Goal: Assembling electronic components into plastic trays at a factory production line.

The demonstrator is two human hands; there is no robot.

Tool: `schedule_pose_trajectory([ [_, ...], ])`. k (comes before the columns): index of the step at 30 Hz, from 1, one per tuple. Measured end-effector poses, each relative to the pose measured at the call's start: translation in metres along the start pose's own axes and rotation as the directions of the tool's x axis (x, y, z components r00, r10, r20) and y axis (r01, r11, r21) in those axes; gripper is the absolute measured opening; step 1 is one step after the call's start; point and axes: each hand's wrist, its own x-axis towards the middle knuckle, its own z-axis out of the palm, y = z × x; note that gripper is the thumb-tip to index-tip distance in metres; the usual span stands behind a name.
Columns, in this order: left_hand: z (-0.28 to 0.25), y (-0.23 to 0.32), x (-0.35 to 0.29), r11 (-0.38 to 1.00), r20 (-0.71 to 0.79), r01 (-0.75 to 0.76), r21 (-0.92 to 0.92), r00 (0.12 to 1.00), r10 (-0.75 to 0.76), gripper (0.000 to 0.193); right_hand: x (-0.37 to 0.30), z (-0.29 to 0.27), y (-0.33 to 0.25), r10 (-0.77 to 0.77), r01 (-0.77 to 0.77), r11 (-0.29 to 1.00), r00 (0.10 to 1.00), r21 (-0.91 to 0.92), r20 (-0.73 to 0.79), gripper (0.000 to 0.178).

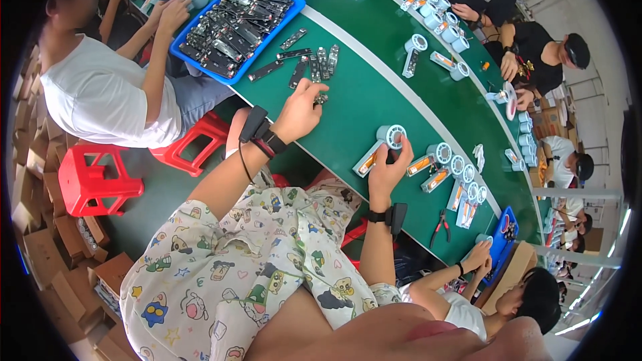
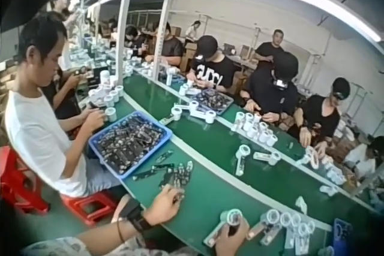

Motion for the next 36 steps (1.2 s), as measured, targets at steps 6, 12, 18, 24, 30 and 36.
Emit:
schedule_pose_trajectory([
  [6,0.032,-0.013,0.002,0.950,0.037,0.072,-0.304,0.997,-0.064,0.044,0.016,-0.002,0.004,-0.036,0.036,0.999,0.997,-0.002,-0.063,0.031],
  [12,0.039,0.031,-0.020,0.717,0.293,0.414,-0.561,0.909,-0.296,0.040,0.001,-0.024,0.002,-0.003,0.010,0.993,0.998,0.117,-0.060,0.020],
  [18,0.051,0.049,-0.025,0.621,0.499,0.534,-0.573,0.829,-0.252,0.038,0.016,-0.040,-0.047,-0.035,0.034,0.999,0.943,0.009,0.332,0.018],
  [24,0.070,0.051,-0.035,0.531,0.521,0.503,-0.682,0.844,-0.130,0.039,0.021,-0.037,-0.036,-0.320,0.359,0.933,0.867,-0.032,0.383,0.016],
  [30,0.074,0.056,-0.031,0.562,0.534,0.512,-0.649,0.833,-0.143,0.037,0.016,-0.046,-0.047,0.016,0.054,0.987,0.904,-0.151,0.426,0.012],
  [36,0.076,0.049,-0.036,0.675,0.523,0.437,-0.595,0.848,-0.088,0.033,0.010,-0.039,-0.045,0.020,-0.032,0.999,0.962,0.041,0.273,0.011],
])
